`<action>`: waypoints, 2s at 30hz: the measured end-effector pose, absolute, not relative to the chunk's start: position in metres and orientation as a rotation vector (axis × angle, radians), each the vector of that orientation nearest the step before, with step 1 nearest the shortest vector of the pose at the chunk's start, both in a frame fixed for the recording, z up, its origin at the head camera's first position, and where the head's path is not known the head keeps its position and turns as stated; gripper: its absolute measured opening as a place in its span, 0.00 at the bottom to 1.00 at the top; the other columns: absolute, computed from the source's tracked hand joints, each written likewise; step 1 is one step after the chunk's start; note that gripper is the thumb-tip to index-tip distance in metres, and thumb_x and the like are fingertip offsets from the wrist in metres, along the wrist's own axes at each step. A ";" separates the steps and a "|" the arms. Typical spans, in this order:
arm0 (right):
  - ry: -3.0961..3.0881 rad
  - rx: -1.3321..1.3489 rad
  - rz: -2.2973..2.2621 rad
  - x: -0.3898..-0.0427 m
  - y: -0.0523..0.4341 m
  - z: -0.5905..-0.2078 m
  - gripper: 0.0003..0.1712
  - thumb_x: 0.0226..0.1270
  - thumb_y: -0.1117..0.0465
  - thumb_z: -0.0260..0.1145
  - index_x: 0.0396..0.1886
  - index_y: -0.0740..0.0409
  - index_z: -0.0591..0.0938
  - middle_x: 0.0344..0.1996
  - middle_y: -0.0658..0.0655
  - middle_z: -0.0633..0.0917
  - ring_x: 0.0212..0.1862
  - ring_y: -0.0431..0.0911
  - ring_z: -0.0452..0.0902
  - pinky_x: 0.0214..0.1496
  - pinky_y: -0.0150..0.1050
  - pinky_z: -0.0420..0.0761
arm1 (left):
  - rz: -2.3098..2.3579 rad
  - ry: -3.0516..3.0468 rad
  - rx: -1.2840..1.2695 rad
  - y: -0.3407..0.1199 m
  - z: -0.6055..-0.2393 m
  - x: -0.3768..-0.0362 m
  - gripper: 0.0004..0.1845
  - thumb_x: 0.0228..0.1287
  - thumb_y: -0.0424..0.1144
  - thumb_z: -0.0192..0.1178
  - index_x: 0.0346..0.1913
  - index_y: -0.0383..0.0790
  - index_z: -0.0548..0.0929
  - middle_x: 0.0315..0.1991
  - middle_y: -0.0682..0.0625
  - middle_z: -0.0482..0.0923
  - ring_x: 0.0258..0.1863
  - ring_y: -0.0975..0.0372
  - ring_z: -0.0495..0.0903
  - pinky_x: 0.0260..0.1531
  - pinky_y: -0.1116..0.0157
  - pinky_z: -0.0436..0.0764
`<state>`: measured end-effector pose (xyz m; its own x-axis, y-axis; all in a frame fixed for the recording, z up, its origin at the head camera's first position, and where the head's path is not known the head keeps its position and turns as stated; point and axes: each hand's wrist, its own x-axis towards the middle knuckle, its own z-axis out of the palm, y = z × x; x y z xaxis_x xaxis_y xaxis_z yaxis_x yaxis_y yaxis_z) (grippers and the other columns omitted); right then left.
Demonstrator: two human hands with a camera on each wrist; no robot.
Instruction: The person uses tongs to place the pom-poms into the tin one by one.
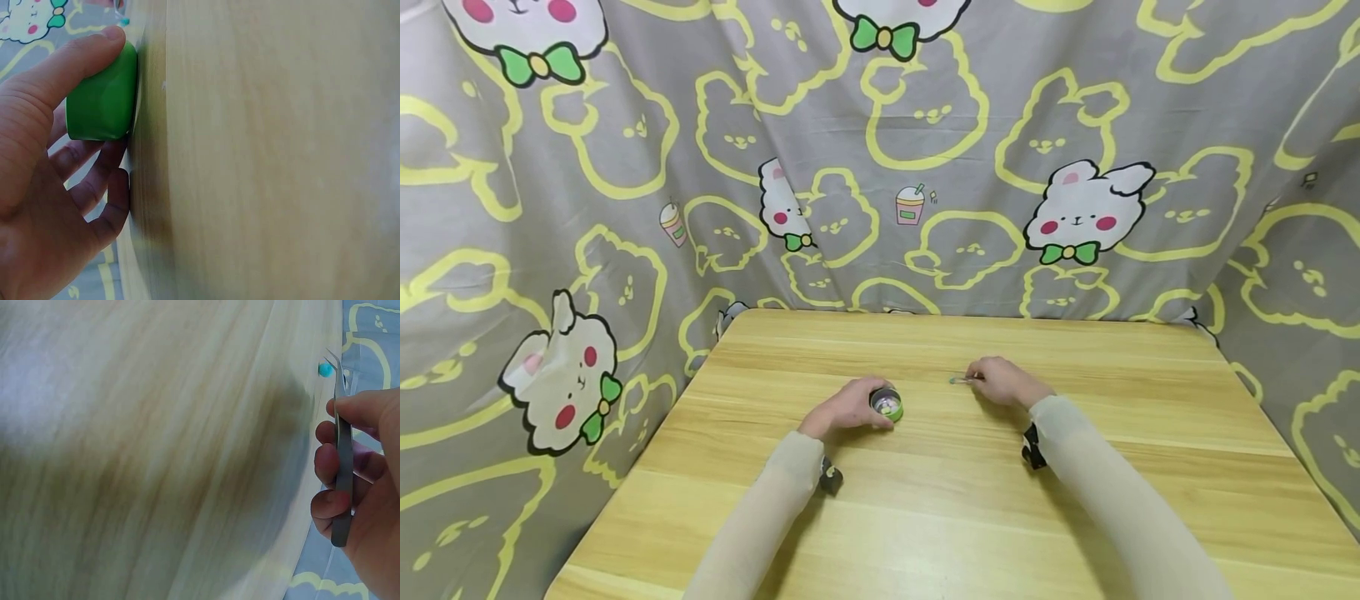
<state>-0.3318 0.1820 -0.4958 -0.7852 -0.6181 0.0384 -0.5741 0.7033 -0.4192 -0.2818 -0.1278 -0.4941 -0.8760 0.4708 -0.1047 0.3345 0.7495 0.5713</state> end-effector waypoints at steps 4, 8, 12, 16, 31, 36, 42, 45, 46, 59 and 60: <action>2.801 -1.000 -0.618 -0.331 0.182 -0.497 0.08 0.67 0.66 0.59 0.42 0.61 0.83 0.34 0.53 0.81 0.34 0.44 0.74 0.38 0.44 0.74 | 0.812 2.711 0.635 -0.128 -0.494 -0.282 0.29 0.44 0.48 0.76 0.52 0.48 0.78 0.46 0.57 0.76 0.47 0.64 0.74 0.50 0.65 0.72; 2.807 -1.048 -0.597 -0.330 0.183 -0.497 0.08 0.67 0.67 0.59 0.42 0.61 0.83 0.33 0.53 0.81 0.34 0.44 0.74 0.37 0.44 0.74 | 0.817 2.708 0.631 -0.128 -0.494 -0.282 0.29 0.45 0.47 0.76 0.52 0.48 0.78 0.46 0.57 0.76 0.47 0.64 0.74 0.50 0.65 0.72; 2.813 -1.082 -0.593 -0.331 0.185 -0.498 0.08 0.66 0.68 0.59 0.42 0.61 0.83 0.33 0.53 0.81 0.34 0.44 0.74 0.36 0.44 0.74 | 0.827 2.700 0.620 -0.128 -0.494 -0.282 0.29 0.45 0.47 0.76 0.53 0.48 0.78 0.47 0.57 0.76 0.48 0.64 0.74 0.50 0.65 0.72; 2.816 -1.101 -0.609 -0.330 0.186 -0.498 0.08 0.66 0.69 0.59 0.41 0.61 0.83 0.32 0.52 0.80 0.32 0.43 0.73 0.35 0.42 0.73 | 0.828 2.696 0.617 -0.128 -0.494 -0.282 0.30 0.45 0.47 0.76 0.53 0.48 0.78 0.48 0.56 0.76 0.48 0.64 0.73 0.50 0.65 0.72; 2.809 -1.225 -0.650 -0.320 0.178 -0.478 0.08 0.67 0.68 0.59 0.43 0.61 0.82 0.31 0.50 0.79 0.28 0.39 0.68 0.31 0.38 0.71 | 0.839 2.693 0.609 -0.128 -0.494 -0.282 0.31 0.44 0.48 0.76 0.54 0.48 0.77 0.49 0.56 0.76 0.49 0.63 0.73 0.51 0.64 0.72; 2.810 -1.285 -0.648 -0.316 0.169 -0.472 0.08 0.66 0.68 0.60 0.42 0.60 0.83 0.32 0.49 0.79 0.31 0.39 0.72 0.34 0.39 0.74 | 0.845 2.696 0.605 -0.128 -0.494 -0.282 0.30 0.44 0.48 0.76 0.53 0.48 0.77 0.48 0.56 0.76 0.48 0.63 0.74 0.50 0.64 0.72; 2.801 -1.329 -0.624 -0.312 0.157 -0.469 0.08 0.66 0.67 0.60 0.43 0.59 0.83 0.34 0.49 0.80 0.35 0.41 0.76 0.37 0.40 0.77 | 0.832 2.703 0.613 -0.128 -0.495 -0.283 0.31 0.44 0.48 0.76 0.53 0.48 0.77 0.48 0.56 0.76 0.48 0.63 0.73 0.50 0.65 0.73; 2.801 -1.354 -0.618 -0.310 0.150 -0.467 0.08 0.67 0.67 0.61 0.43 0.59 0.83 0.34 0.51 0.80 0.36 0.41 0.76 0.38 0.40 0.78 | 0.830 2.705 0.617 -0.128 -0.496 -0.282 0.31 0.44 0.48 0.76 0.53 0.47 0.77 0.49 0.55 0.76 0.48 0.63 0.73 0.50 0.65 0.73; 2.802 -1.367 -0.612 -0.309 0.148 -0.467 0.08 0.67 0.67 0.61 0.43 0.59 0.83 0.34 0.51 0.80 0.36 0.41 0.76 0.38 0.40 0.78 | 0.827 2.707 0.619 -0.128 -0.496 -0.282 0.31 0.44 0.48 0.76 0.54 0.47 0.77 0.49 0.55 0.76 0.48 0.63 0.73 0.50 0.65 0.73; 2.775 -1.473 -0.636 -0.302 0.126 -0.457 0.08 0.67 0.68 0.59 0.42 0.59 0.83 0.34 0.51 0.81 0.36 0.43 0.77 0.40 0.41 0.78 | 0.838 2.703 0.623 -0.128 -0.495 -0.283 0.31 0.44 0.49 0.76 0.54 0.47 0.77 0.47 0.56 0.76 0.47 0.63 0.74 0.50 0.65 0.72; 2.774 -1.476 -0.638 -0.302 0.125 -0.457 0.08 0.67 0.68 0.60 0.42 0.59 0.83 0.34 0.51 0.81 0.37 0.43 0.77 0.41 0.41 0.78 | 0.839 2.703 0.625 -0.128 -0.495 -0.283 0.31 0.44 0.49 0.76 0.54 0.47 0.77 0.47 0.56 0.76 0.47 0.63 0.74 0.50 0.65 0.72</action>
